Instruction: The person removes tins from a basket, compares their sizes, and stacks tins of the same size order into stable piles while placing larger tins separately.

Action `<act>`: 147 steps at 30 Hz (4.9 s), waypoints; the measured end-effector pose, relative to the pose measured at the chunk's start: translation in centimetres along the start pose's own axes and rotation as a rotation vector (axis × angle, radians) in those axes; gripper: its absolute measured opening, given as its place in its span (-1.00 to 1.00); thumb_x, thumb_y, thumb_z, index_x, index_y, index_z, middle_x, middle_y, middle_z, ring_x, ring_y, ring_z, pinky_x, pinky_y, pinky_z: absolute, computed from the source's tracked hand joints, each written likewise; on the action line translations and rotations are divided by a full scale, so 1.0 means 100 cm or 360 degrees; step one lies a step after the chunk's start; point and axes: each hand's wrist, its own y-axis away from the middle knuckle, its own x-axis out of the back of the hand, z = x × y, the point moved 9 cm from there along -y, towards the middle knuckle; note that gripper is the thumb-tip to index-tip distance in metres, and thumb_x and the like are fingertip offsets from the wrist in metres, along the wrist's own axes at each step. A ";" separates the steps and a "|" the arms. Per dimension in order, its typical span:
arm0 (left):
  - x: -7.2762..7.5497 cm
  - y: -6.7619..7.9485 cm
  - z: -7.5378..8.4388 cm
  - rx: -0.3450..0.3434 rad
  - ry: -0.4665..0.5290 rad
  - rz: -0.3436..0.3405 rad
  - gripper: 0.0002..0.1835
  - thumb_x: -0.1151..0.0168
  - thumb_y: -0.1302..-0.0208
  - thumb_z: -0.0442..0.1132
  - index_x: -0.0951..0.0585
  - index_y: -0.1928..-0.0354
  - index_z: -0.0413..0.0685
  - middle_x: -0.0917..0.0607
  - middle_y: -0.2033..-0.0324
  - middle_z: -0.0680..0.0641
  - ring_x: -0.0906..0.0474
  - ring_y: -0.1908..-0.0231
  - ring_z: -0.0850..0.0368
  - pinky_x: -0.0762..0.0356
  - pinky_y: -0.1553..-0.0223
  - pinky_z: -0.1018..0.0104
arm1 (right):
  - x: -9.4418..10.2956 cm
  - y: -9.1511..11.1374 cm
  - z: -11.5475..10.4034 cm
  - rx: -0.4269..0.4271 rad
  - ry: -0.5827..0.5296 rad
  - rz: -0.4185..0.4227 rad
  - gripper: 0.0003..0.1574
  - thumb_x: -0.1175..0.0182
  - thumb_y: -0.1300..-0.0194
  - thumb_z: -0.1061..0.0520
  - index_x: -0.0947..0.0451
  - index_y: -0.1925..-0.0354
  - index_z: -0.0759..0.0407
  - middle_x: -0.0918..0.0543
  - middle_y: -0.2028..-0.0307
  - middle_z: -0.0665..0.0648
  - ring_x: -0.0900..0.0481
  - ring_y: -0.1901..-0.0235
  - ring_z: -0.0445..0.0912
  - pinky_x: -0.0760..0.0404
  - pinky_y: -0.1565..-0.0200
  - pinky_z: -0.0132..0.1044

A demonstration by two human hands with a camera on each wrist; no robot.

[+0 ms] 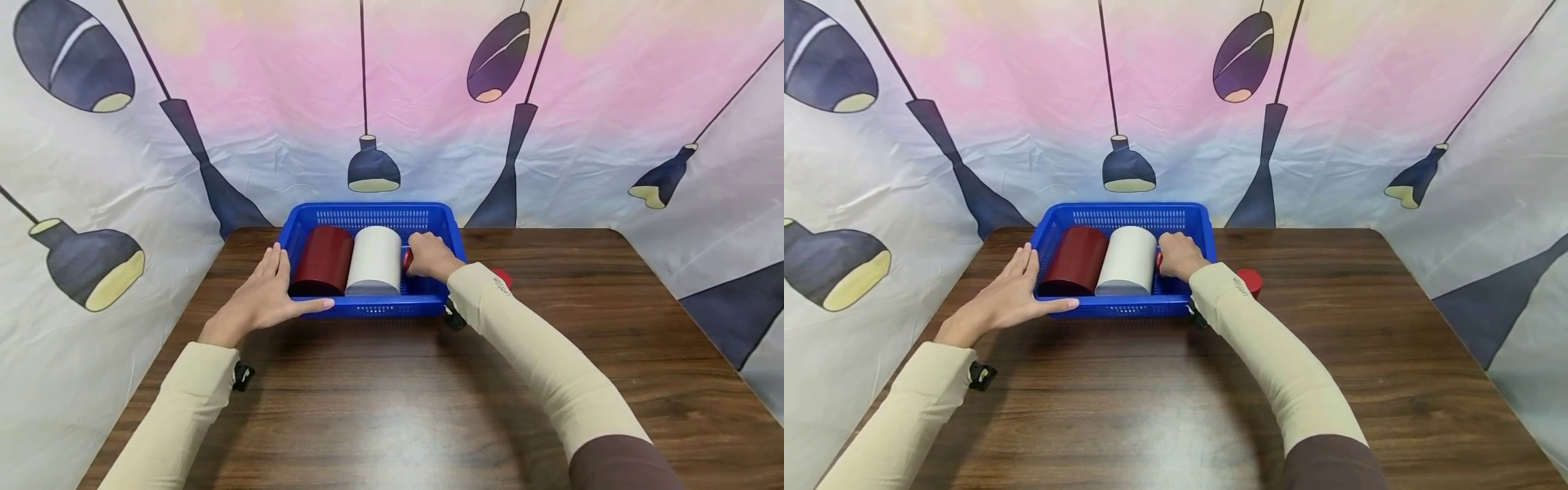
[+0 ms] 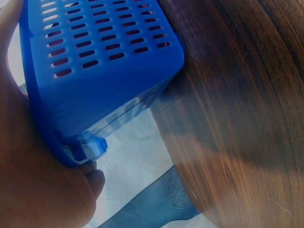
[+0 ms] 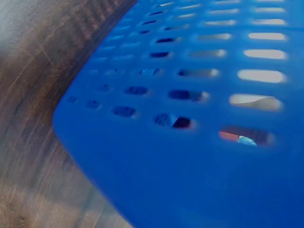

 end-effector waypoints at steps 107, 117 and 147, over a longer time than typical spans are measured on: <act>0.001 0.000 0.003 -0.0021 0.0012 0.0019 0.53 -0.08 -0.02 0.68 0.33 -0.53 -0.43 0.42 -0.54 -0.38 0.50 -0.53 -0.34 0.23 -0.44 -0.37 | 0.071 0.118 0.128 -0.0081 -0.0342 0.0105 -0.30 -0.50 -0.07 0.05 -0.50 -0.02 0.49 -0.68 0.14 0.37 -0.66 0.19 0.13 -0.65 0.12 -0.03; -0.001 0.001 0.001 -0.0018 0.0013 0.0020 0.53 -0.08 -0.02 0.68 0.34 -0.53 -0.42 0.44 -0.54 -0.36 0.52 -0.53 -0.33 0.23 -0.43 -0.38 | 0.065 0.120 0.133 -0.0106 -0.0378 0.0090 -0.29 -0.48 -0.08 0.06 -0.49 -0.04 0.49 -0.67 0.10 0.39 -0.67 0.15 0.14 -0.65 0.08 -0.01; 0.000 0.001 0.001 -0.0017 0.0023 0.0017 0.54 -0.08 -0.01 0.69 0.34 -0.54 -0.42 0.43 -0.54 -0.36 0.52 -0.53 -0.32 0.22 -0.42 -0.39 | 0.065 0.127 0.131 -0.0127 -0.0410 0.0004 -0.15 -0.49 -0.14 -0.02 -0.40 -0.18 0.48 -0.61 -0.05 0.44 -0.62 -0.03 0.25 -0.61 -0.04 0.09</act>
